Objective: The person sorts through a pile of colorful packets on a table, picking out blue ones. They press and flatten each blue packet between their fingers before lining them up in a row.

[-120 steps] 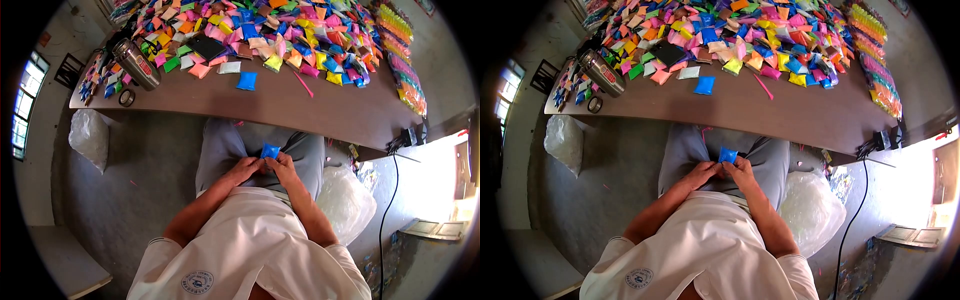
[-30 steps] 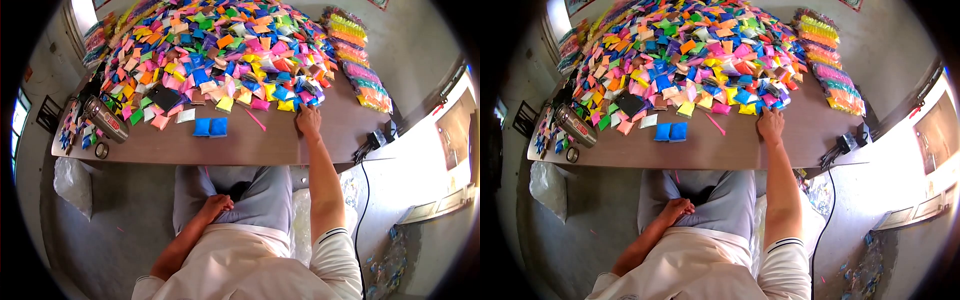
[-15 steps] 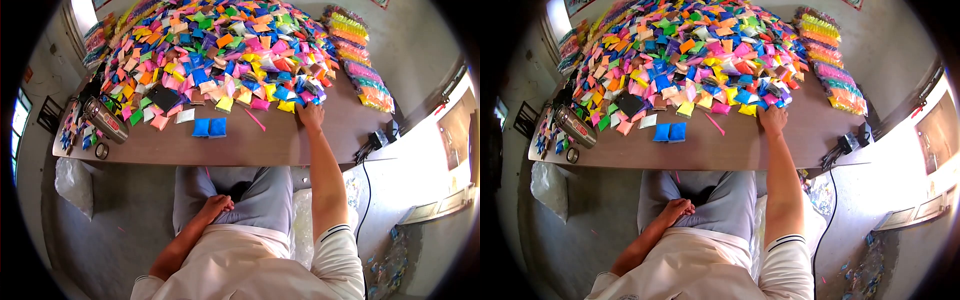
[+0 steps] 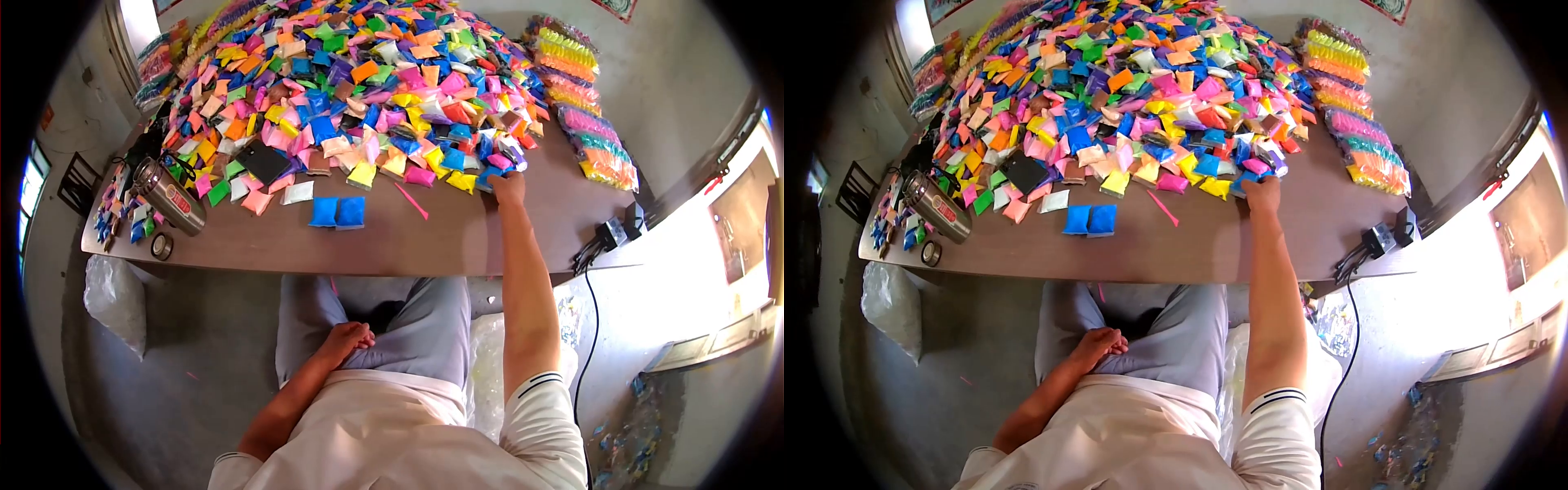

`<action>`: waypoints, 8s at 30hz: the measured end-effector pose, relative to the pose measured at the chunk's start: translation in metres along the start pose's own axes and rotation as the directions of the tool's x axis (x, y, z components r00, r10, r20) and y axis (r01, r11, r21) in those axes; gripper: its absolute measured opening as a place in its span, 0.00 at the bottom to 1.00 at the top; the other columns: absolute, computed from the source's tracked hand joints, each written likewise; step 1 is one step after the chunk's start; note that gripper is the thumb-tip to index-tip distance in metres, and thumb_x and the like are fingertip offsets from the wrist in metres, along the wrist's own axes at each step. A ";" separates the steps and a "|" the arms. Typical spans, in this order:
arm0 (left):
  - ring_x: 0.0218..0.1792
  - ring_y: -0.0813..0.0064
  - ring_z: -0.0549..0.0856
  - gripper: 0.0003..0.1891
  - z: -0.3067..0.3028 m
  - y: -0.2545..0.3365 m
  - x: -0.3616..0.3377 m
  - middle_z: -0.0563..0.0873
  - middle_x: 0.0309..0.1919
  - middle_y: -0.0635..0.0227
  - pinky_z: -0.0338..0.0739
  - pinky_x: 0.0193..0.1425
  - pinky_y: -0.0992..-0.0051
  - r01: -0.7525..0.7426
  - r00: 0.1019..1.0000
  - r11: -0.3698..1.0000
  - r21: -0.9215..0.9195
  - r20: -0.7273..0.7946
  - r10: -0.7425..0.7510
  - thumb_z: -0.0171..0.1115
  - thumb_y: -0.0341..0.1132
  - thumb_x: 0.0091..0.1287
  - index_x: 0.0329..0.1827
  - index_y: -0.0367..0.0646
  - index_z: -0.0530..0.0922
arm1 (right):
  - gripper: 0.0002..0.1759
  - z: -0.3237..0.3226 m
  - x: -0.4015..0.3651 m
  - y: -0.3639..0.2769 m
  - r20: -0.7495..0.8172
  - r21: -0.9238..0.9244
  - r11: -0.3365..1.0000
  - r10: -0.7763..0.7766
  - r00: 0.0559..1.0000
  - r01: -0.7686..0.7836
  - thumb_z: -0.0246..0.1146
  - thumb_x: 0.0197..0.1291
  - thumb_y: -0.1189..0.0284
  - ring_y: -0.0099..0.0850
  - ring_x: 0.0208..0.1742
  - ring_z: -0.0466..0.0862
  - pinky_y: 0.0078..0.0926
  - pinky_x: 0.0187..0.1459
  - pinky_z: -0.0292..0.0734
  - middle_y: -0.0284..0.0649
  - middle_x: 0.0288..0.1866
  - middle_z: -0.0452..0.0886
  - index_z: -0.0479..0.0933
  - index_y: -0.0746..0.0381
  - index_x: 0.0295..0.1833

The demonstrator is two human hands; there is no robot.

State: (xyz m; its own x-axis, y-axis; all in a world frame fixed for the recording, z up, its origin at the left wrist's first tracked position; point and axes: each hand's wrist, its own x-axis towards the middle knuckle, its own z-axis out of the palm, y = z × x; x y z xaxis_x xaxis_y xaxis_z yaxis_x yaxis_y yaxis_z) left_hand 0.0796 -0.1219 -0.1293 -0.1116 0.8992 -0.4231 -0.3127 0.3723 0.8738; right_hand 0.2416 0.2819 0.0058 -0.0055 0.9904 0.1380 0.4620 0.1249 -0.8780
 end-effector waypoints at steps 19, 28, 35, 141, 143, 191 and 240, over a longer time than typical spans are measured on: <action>0.34 0.79 0.79 0.25 0.007 0.012 -0.008 0.82 0.31 0.68 0.72 0.44 0.78 0.067 0.996 0.997 -0.045 -0.052 -0.070 0.55 0.55 0.63 0.37 0.38 0.80 | 0.06 0.011 -0.306 0.059 0.804 0.354 0.769 0.041 0.593 -0.533 0.63 0.49 0.77 0.21 0.26 0.73 0.18 0.27 0.69 0.31 0.26 0.73 0.72 0.62 0.32; 0.39 0.73 0.83 0.20 0.003 0.011 -0.011 0.84 0.37 0.60 0.74 0.48 0.76 -0.025 0.994 1.000 0.015 -0.108 0.026 0.50 0.46 0.68 0.46 0.34 0.76 | 0.14 0.073 -0.300 0.065 0.879 0.340 0.711 -0.007 0.477 -0.616 0.61 0.51 0.71 0.22 0.34 0.74 0.20 0.33 0.70 0.32 0.33 0.76 0.73 0.63 0.43; 0.39 0.76 0.82 0.22 0.001 0.013 -0.011 0.83 0.36 0.63 0.74 0.48 0.77 -0.028 0.999 0.989 0.145 -0.038 0.034 0.49 0.47 0.69 0.46 0.33 0.75 | 0.12 0.061 -0.300 0.051 0.866 0.388 0.704 -0.057 0.496 -0.595 0.64 0.56 0.64 0.17 0.31 0.72 0.16 0.32 0.67 0.29 0.30 0.76 0.76 0.61 0.40; 0.33 0.77 0.79 0.20 -0.002 -0.003 -0.002 0.82 0.28 0.67 0.72 0.43 0.76 -0.180 0.983 0.929 0.325 0.025 0.181 0.49 0.46 0.70 0.33 0.35 0.78 | 0.02 0.078 -0.307 0.056 0.851 0.469 0.585 -0.099 0.516 -0.661 0.63 0.54 0.77 0.18 0.26 0.74 0.18 0.31 0.70 0.29 0.25 0.78 0.77 0.61 0.30; 0.33 0.78 0.78 0.20 -0.002 -0.004 -0.002 0.82 0.28 0.67 0.72 0.43 0.76 -0.180 0.983 0.928 0.326 0.024 0.183 0.48 0.46 0.70 0.33 0.35 0.78 | 0.02 0.083 -0.308 0.064 0.840 0.476 0.620 -0.109 0.532 -0.624 0.62 0.53 0.77 0.18 0.27 0.74 0.18 0.33 0.70 0.29 0.26 0.77 0.76 0.61 0.31; 0.36 0.78 0.80 0.21 -0.004 0.002 -0.005 0.82 0.32 0.66 0.74 0.45 0.78 -0.089 0.996 0.987 0.132 -0.002 0.090 0.47 0.48 0.70 0.37 0.37 0.77 | 0.07 0.045 -0.302 0.028 0.552 0.474 0.853 -0.093 0.829 -0.219 0.60 0.55 0.74 0.17 0.29 0.69 0.16 0.28 0.65 0.29 0.26 0.72 0.71 0.65 0.36; 0.34 0.79 0.80 0.21 -0.003 0.000 0.000 0.82 0.30 0.66 0.74 0.42 0.79 -0.007 1.000 0.991 0.130 -0.020 0.009 0.50 0.49 0.69 0.36 0.36 0.78 | 0.07 0.061 -0.140 -0.025 0.086 -0.324 0.795 -0.515 0.853 0.513 0.62 0.50 0.66 0.38 0.43 0.78 0.34 0.43 0.73 0.39 0.35 0.78 0.82 0.56 0.33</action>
State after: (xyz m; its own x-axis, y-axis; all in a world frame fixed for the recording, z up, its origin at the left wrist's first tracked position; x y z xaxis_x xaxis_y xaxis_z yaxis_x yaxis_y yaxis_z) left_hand 0.0771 -0.1227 -0.1296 -0.1332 0.8980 -0.4195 -0.1863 0.3930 0.9005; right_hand 0.1767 0.1438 -0.0195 -0.3187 0.7853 0.5307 0.6520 0.5880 -0.4786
